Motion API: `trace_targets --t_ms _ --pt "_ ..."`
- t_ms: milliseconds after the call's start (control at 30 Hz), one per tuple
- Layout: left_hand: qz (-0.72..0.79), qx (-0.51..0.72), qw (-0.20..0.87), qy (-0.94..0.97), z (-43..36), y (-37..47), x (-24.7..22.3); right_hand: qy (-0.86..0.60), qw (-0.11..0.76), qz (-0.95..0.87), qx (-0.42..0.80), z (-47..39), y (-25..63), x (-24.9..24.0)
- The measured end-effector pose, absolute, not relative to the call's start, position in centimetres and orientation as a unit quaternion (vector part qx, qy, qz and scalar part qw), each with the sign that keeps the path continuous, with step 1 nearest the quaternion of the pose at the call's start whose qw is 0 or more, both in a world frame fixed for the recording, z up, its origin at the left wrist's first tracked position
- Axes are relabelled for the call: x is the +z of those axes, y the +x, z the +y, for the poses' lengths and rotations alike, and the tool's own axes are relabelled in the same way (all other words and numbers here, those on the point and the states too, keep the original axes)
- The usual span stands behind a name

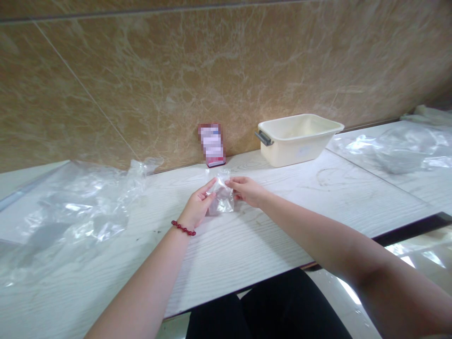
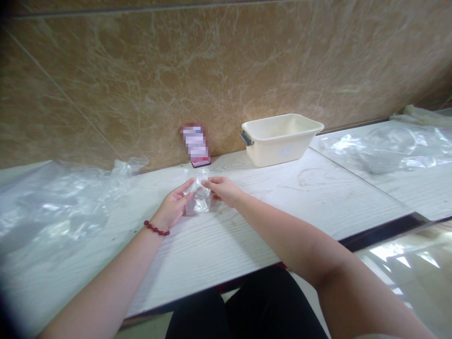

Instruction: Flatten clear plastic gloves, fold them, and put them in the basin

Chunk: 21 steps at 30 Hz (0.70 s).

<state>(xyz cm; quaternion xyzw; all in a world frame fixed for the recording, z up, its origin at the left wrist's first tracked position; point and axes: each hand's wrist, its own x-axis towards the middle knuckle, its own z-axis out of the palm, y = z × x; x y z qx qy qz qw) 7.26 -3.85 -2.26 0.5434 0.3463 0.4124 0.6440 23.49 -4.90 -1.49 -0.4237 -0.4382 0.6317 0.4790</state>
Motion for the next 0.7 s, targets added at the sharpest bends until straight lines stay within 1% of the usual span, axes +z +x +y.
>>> trace_targets --t_ms 100,200,367,467,600,700 --pt "0.345 0.391 0.630 0.575 -3.82 7.24 -2.50 -0.454 0.493 -0.448 0.592 -4.73 23.55 -1.70" --pt "0.325 0.397 0.619 0.595 -3.77 7.33 -2.69 -0.462 0.507 -0.442 0.578 -4.52 23.56 -1.77" --pt "0.284 0.415 0.639 0.582 -4.08 7.47 -2.32 -0.464 0.514 -0.411 0.593 -4.52 23.47 -1.45" --pt "0.294 0.409 0.661 0.556 -4.24 7.31 -2.12 -0.461 0.517 -0.405 0.597 -4.65 23.44 -1.17" --pt "0.324 0.415 0.663 0.532 -4.05 7.06 -2.36 -0.453 0.524 -0.401 0.600 -4.73 23.48 -1.05" --pt "0.317 0.414 0.667 0.532 -3.97 7.12 -2.39 -0.440 0.528 -0.406 0.602 -4.74 23.53 -1.10"
